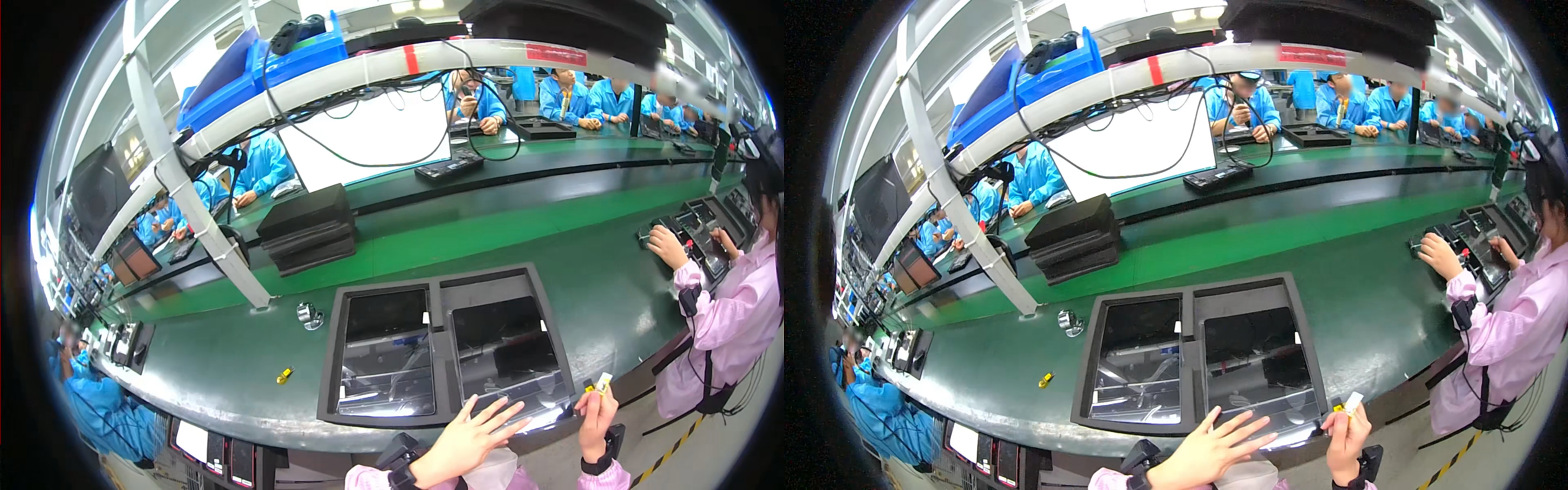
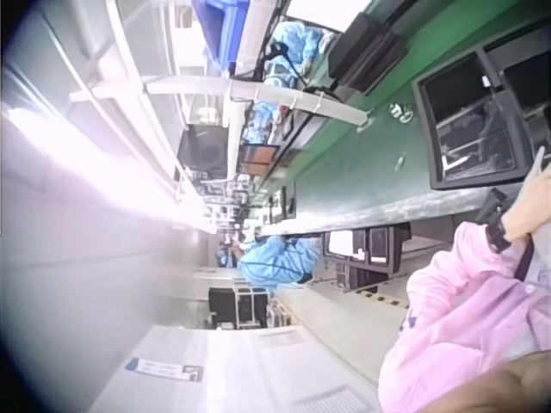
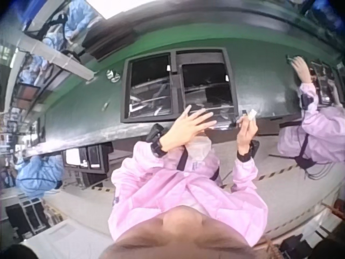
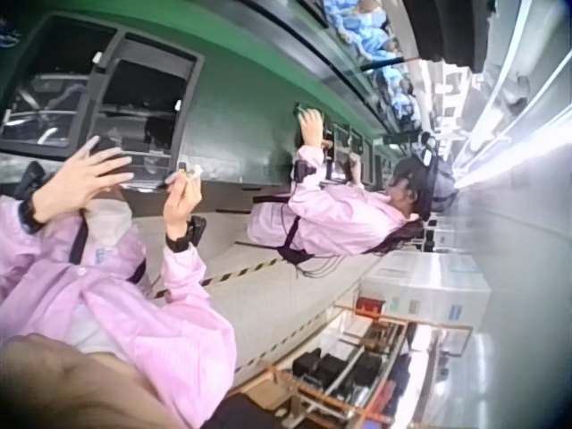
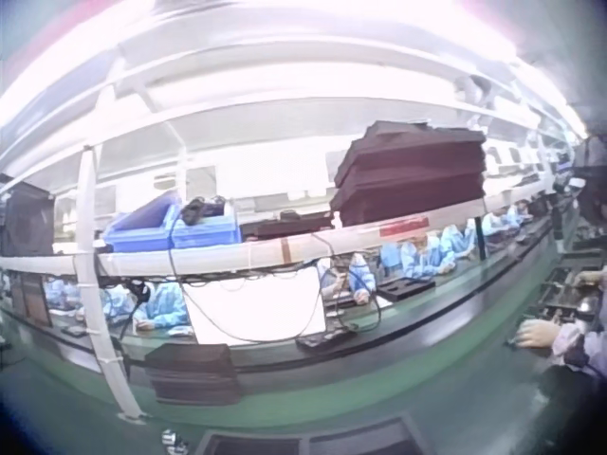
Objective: Checking the functionality and screens of tablet devices on an assembly line.
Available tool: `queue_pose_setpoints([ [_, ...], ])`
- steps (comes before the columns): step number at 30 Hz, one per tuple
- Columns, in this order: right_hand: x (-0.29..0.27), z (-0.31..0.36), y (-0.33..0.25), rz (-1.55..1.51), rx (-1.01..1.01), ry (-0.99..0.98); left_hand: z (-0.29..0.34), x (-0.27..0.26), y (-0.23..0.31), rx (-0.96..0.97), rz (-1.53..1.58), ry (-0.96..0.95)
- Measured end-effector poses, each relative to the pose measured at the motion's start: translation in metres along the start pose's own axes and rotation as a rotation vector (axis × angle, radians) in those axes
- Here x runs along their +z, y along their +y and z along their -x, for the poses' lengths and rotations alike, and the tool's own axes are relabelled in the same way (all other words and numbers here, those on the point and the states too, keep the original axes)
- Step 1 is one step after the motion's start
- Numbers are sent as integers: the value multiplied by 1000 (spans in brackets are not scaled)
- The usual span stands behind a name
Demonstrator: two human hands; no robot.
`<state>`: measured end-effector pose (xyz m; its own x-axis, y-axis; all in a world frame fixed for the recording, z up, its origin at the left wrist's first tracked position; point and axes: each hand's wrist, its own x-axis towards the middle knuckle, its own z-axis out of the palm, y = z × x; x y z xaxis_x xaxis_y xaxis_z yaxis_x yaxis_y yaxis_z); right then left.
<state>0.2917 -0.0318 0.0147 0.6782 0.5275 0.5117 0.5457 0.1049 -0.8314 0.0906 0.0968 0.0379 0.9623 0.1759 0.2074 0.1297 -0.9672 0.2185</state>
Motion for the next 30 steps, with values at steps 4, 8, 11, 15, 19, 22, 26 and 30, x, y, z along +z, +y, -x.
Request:
queue_pose_setpoints([
  [4, 14, 9, 22, -228, 145, 61, -17, -4, -15, -12, -65, -73],
  [8, 17, 26, 26, -238, 160, 64, -46, -6, -35, 5, -70, -29],
  [11, 15, 32, 22, -255, 172, 44, -66, -6, -50, 26, -86, -12],
  [15, 2, 18, 17, -248, 191, 46, -62, -2, -48, -89, -104, 85],
  [19, -13, -32, 20, -262, 229, 74, -44, 7, -38, -561, -100, 236],
  [22, 0, -85, 34, -363, 203, 13, -42, 14, -38, -574, -113, 303],
  [26, 59, -151, 71, -321, 187, -141, -54, 22, -44, -548, -252, 378],
  [30, 93, -161, 95, -293, 309, -129, -70, 28, -48, -621, -293, 473],
])
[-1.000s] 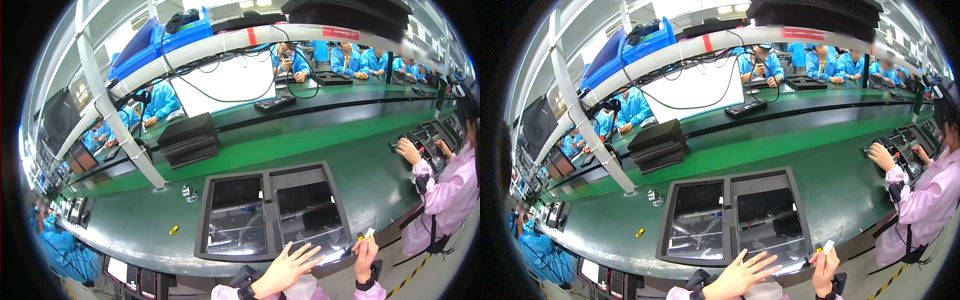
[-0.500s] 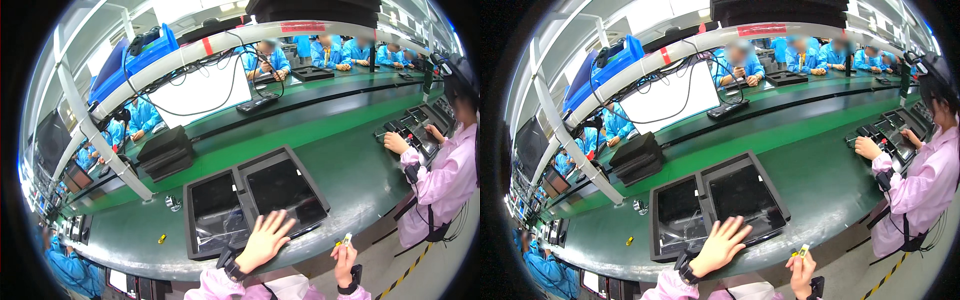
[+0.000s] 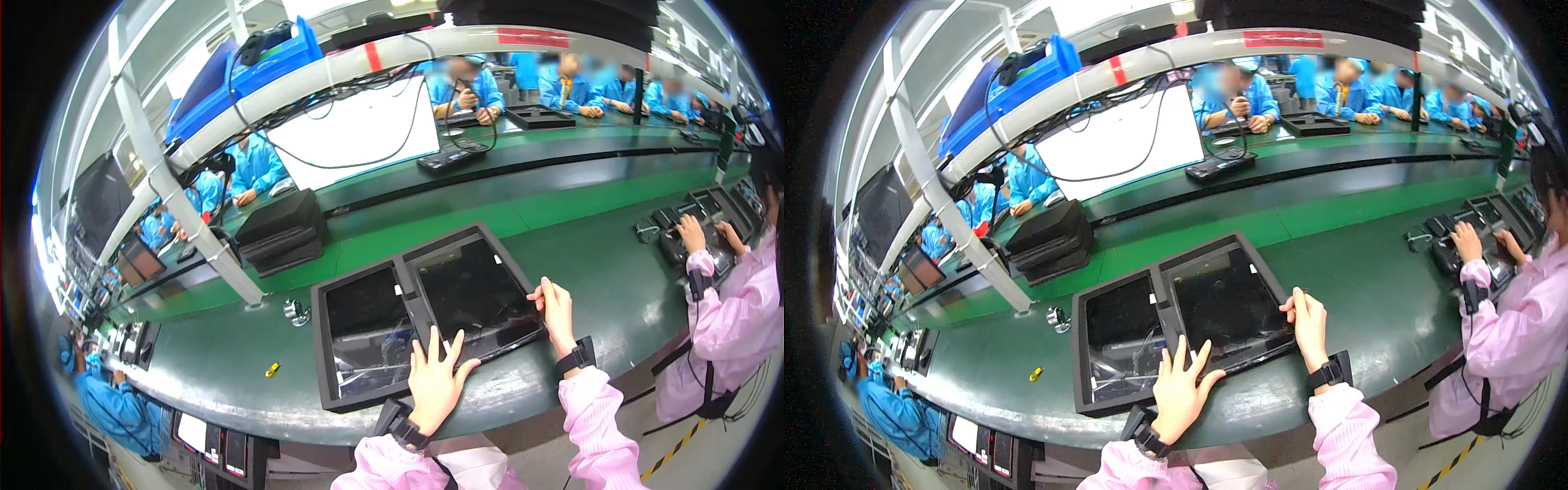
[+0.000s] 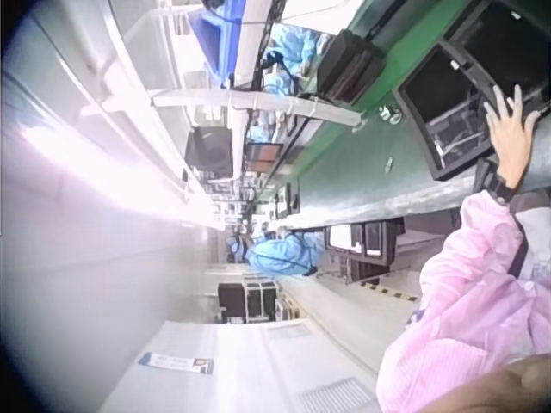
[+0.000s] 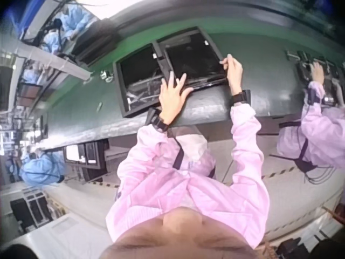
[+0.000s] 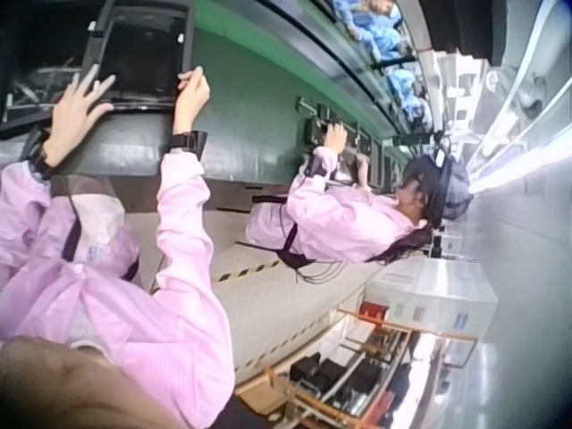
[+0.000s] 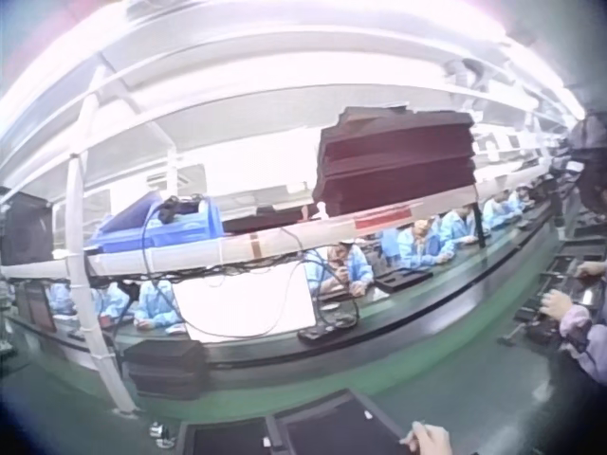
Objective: Checking the functionality and screens of tablet devices on an assembly line.
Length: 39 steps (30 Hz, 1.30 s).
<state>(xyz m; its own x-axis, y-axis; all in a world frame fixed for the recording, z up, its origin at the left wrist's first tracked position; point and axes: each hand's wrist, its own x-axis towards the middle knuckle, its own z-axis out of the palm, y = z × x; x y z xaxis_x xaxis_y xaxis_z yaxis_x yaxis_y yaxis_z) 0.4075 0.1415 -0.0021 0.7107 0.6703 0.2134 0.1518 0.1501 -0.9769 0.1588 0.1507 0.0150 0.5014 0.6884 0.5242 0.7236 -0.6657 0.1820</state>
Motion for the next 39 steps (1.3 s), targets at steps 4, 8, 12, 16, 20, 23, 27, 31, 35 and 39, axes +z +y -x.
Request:
queue_pose_setpoints([
  [4, 0, 2, 4, -95, -79, -20, -10, 1, 1, -91, 41, 34],
  [8, 0, 8, -1, -2, -57, 40, -15, 1, 2, -149, 91, 23],
  [12, 2, 11, -6, 71, -68, 68, -16, 8, 4, -168, 25, 46],
  [16, 3, 12, -9, 75, -128, 80, -20, 15, 10, -163, -90, 36],
  [20, 0, 18, -11, 132, -120, 41, 4, 1, 10, -13, -13, -58],
  [23, -3, 20, -14, 192, -128, 5, 16, -12, -10, 173, 30, -235],
  [27, 0, 23, -16, 279, -179, 9, 14, -6, -21, 220, 36, -232],
  [31, 2, 22, -14, 275, -166, -2, -3, 5, -34, 235, -1, -191],
  [35, 10, 4, -7, 260, -197, -15, -36, 26, -53, 284, 34, -99],
  [39, 37, -20, 2, 101, -197, 51, -79, 56, -72, 312, 6, -79],
])
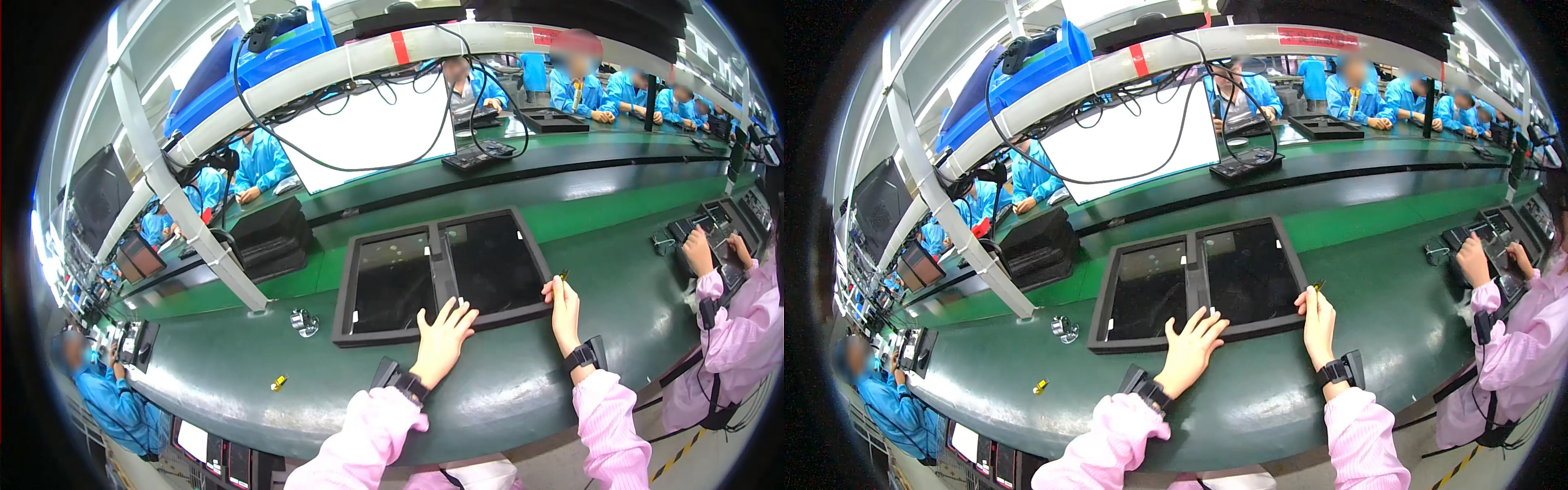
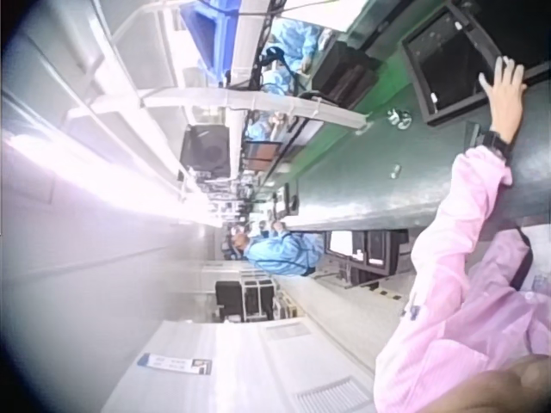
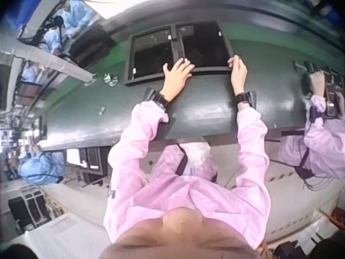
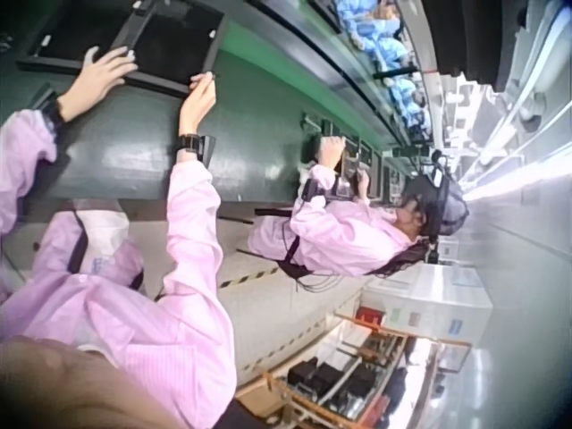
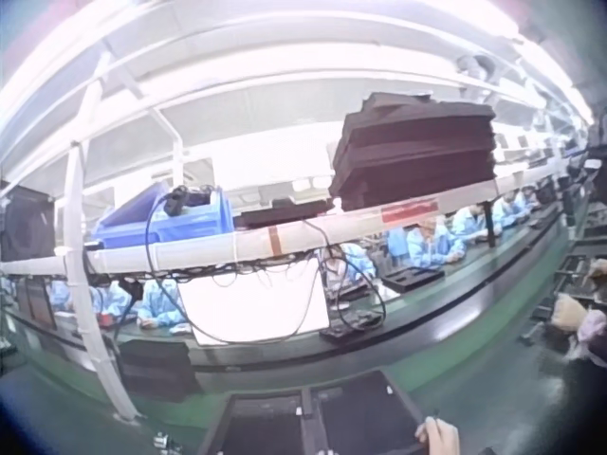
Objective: Checking the functionality and screens of tablet devices on an assembly line.
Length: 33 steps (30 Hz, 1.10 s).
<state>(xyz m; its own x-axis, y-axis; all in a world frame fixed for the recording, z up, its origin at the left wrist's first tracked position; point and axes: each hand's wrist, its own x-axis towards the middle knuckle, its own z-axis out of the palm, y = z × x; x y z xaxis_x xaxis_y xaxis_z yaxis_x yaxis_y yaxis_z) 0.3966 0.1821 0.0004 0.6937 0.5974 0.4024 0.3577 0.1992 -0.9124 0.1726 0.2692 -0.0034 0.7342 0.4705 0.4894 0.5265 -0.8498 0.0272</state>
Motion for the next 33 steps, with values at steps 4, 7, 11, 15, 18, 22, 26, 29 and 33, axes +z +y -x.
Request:
queue_pose_setpoints([
  [4, 20, 6, 4, -68, -60, 113, -40, 22, -32, 8, -23, 3],
  [7, 24, 15, 4, 26, -51, 39, -73, 41, -58, -28, 8, -32],
  [11, 25, 14, 4, 187, -56, -40, -112, 69, -86, -67, 27, -58],
  [15, 26, 10, 8, 194, -71, -63, -131, 84, -114, -67, 106, -90],
  [18, 27, 5, 11, 204, -47, -73, -126, 82, -120, -46, 190, -107],
  [22, 29, 0, 15, 184, -49, -62, -108, 55, -125, -200, 294, -133],
  [26, 27, 0, 16, 183, -48, -87, -53, -3, -146, -277, -143, 202],
  [29, 27, 0, 17, 164, -79, -87, 5, -60, -184, -407, -179, 244],
  [33, 26, -1, 19, 197, -119, -90, 91, -107, -230, -603, -143, -102],
])
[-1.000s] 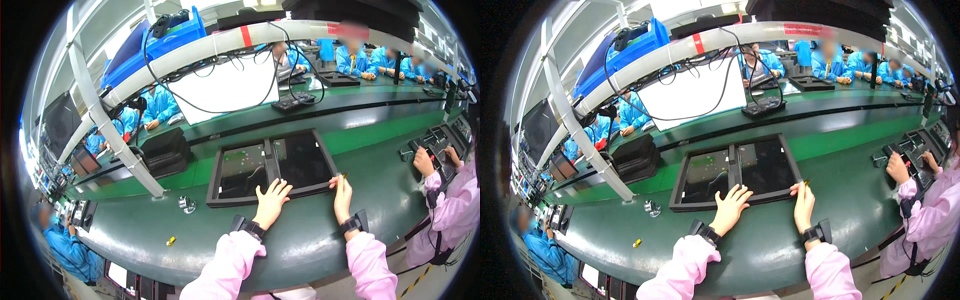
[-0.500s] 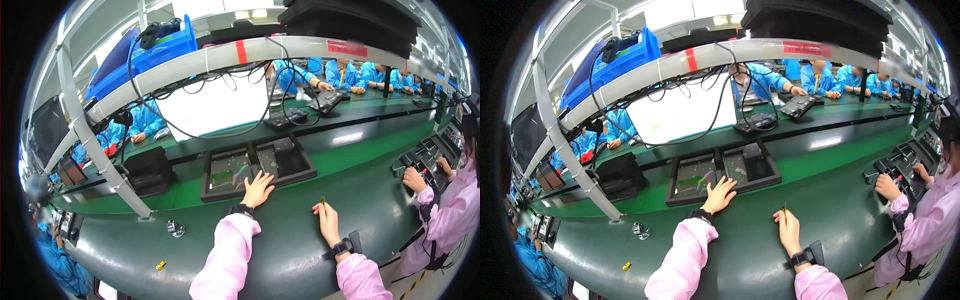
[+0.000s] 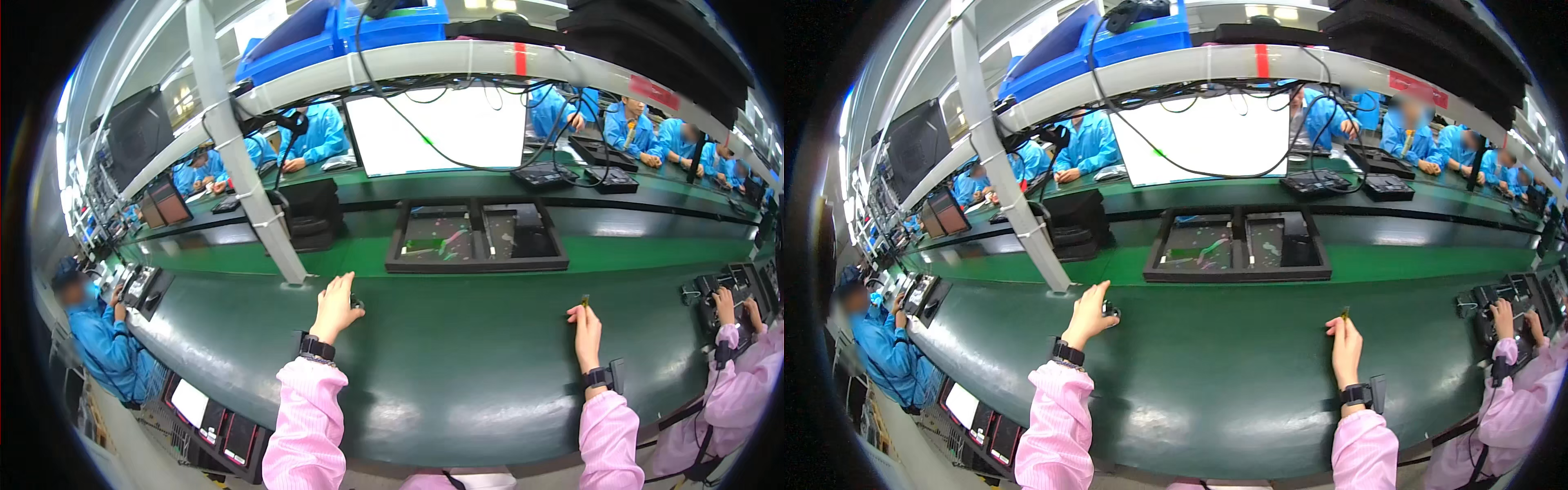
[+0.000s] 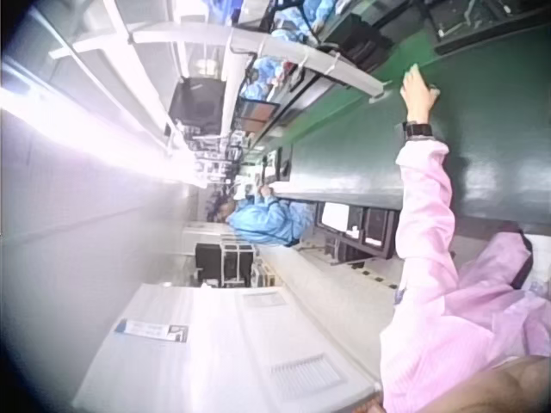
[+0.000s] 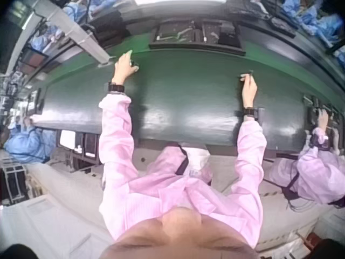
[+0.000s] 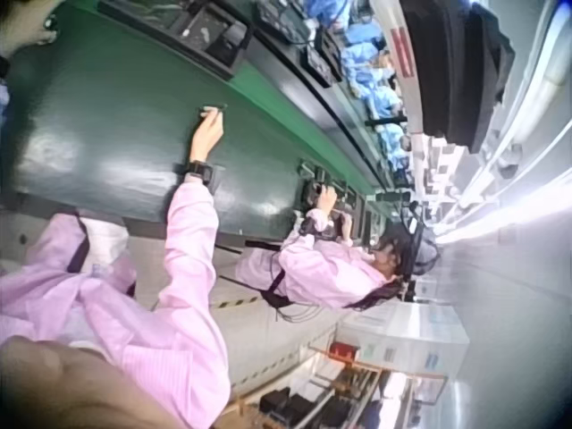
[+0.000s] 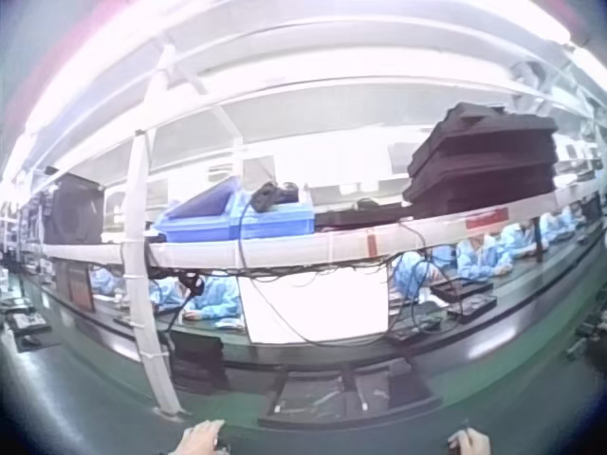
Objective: Checking the functionality and screens of tablet devices on an assembly line.
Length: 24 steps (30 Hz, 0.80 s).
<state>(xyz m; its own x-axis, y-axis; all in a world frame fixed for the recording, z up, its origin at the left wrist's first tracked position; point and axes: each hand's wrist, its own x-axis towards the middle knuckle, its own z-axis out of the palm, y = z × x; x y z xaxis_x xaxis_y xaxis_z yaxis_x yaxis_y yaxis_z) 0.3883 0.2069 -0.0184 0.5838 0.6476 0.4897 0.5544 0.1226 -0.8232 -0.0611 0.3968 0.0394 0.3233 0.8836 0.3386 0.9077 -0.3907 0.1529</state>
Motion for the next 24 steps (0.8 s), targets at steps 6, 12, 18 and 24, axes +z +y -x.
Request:
queue_pose_setpoints([
  [6, -1, 0, 3, -13, 11, -31, 21, 7, -36, 77, 570, 36],
  [12, -1, 0, 1, -29, 16, -35, 34, -1, -3, -61, 659, 177],
  [18, -2, -2, 0, -27, 61, -51, 39, -14, 13, 194, 577, 350],
  [24, -3, -1, 3, 7, 61, -54, 40, -19, 14, 232, 650, 456],
])
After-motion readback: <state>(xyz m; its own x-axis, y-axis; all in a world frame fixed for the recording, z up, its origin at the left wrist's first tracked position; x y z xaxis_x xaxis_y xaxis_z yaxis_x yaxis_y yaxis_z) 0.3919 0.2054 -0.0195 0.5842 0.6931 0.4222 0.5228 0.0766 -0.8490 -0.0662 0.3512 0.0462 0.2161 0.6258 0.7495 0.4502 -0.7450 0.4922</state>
